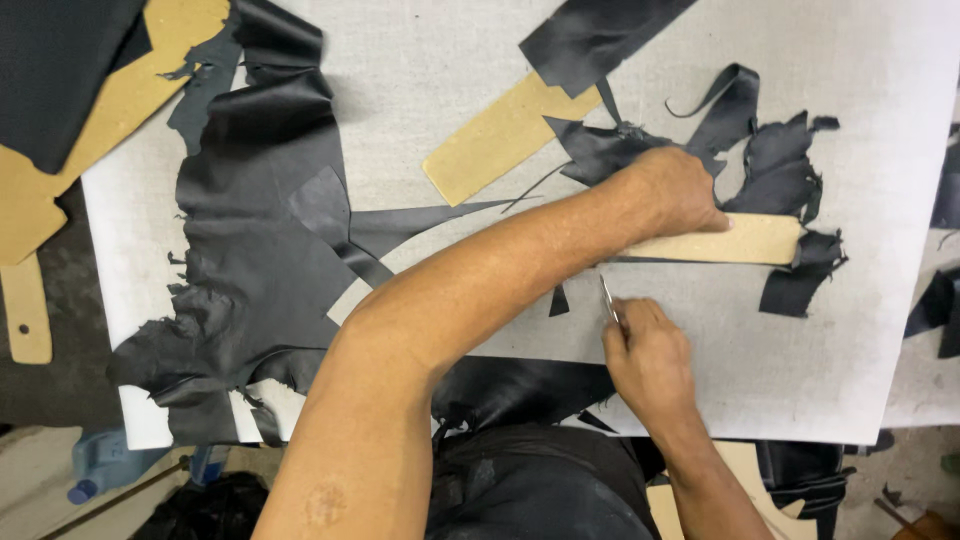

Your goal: The person places a cardboard template on a large sheet of black leather and uses a utility knife to cut the leather along the template edges. After removing the template, the person cuts additional leather pieces using different templates and a straight edge, then sets the cut pieces aside.

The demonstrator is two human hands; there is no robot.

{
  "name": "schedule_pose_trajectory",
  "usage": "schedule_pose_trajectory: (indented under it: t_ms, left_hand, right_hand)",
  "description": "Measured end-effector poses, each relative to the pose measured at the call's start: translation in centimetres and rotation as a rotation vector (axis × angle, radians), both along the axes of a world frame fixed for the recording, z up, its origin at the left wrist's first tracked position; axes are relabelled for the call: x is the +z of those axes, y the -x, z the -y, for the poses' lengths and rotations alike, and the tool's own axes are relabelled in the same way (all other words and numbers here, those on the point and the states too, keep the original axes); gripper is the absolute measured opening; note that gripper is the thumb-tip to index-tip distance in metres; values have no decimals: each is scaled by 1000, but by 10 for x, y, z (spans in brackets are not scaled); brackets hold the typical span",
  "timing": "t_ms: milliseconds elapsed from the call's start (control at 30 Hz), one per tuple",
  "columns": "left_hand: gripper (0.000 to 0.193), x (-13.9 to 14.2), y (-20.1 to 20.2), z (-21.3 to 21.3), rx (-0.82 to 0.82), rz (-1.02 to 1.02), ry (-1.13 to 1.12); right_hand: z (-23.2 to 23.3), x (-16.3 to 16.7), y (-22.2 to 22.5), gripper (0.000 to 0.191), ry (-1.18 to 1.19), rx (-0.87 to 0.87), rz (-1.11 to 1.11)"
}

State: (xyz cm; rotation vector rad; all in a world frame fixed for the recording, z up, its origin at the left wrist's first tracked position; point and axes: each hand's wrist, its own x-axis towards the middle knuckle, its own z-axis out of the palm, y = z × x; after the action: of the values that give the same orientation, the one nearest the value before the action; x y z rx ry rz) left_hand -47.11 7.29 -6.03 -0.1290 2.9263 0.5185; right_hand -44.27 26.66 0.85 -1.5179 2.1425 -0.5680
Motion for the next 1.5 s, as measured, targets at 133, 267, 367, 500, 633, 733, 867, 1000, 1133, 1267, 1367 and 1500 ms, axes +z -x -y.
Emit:
schedule_pose_trajectory:
  t_ms: [133, 267, 367, 500, 633, 733, 867, 1000, 1133, 1267, 1367, 1500]
  left_hand:
    - [27, 1, -2, -4, -21, 29, 29]
    - [29, 12, -6, -6, -26, 159, 38]
    - [35, 22, -11, -6, -22, 115, 79]
    - [48, 31, -16, -8, -47, 167, 122]
    - [53, 38, -17, -20, -9, 237, 168]
    - [49, 44, -25, -35, 130, 127, 131]
    - [44, 53, -38, -56, 323, -14, 46]
    - [50, 61, -41, -65, 471, -33, -32]
    - [47, 65, -36, -64, 590, 12, -105]
    - [38, 74, -33, -68, 601, 75, -160]
    - [23, 91, -37, -71, 520, -27, -270]
    - [22, 117, -37, -56, 432, 374, -490]
  right_hand:
    - [-5, 12, 29, 21, 67, 111, -191]
    - [13, -17, 64, 22, 279, 402, -389]
    - [20, -30, 69, 24, 295, 497, -455]
    - [24, -10, 87, 31, 195, 606, -505]
    - [9, 18, 166, 45, 80, 664, -650]
    - [-23, 10, 226, 36, 0, 576, -713]
    - [-46, -4, 252, 20, -131, 266, -515]
    - [4, 10, 219, 60, 57, -159, -141]
    - [79, 7, 195, 45, -145, -257, -111]
    - [77, -13, 226, 26, -136, -158, -173]
    - [19, -5, 259, 20, -179, -202, -261]
    - [-115, 15, 255, 13, -533, 32, -119]
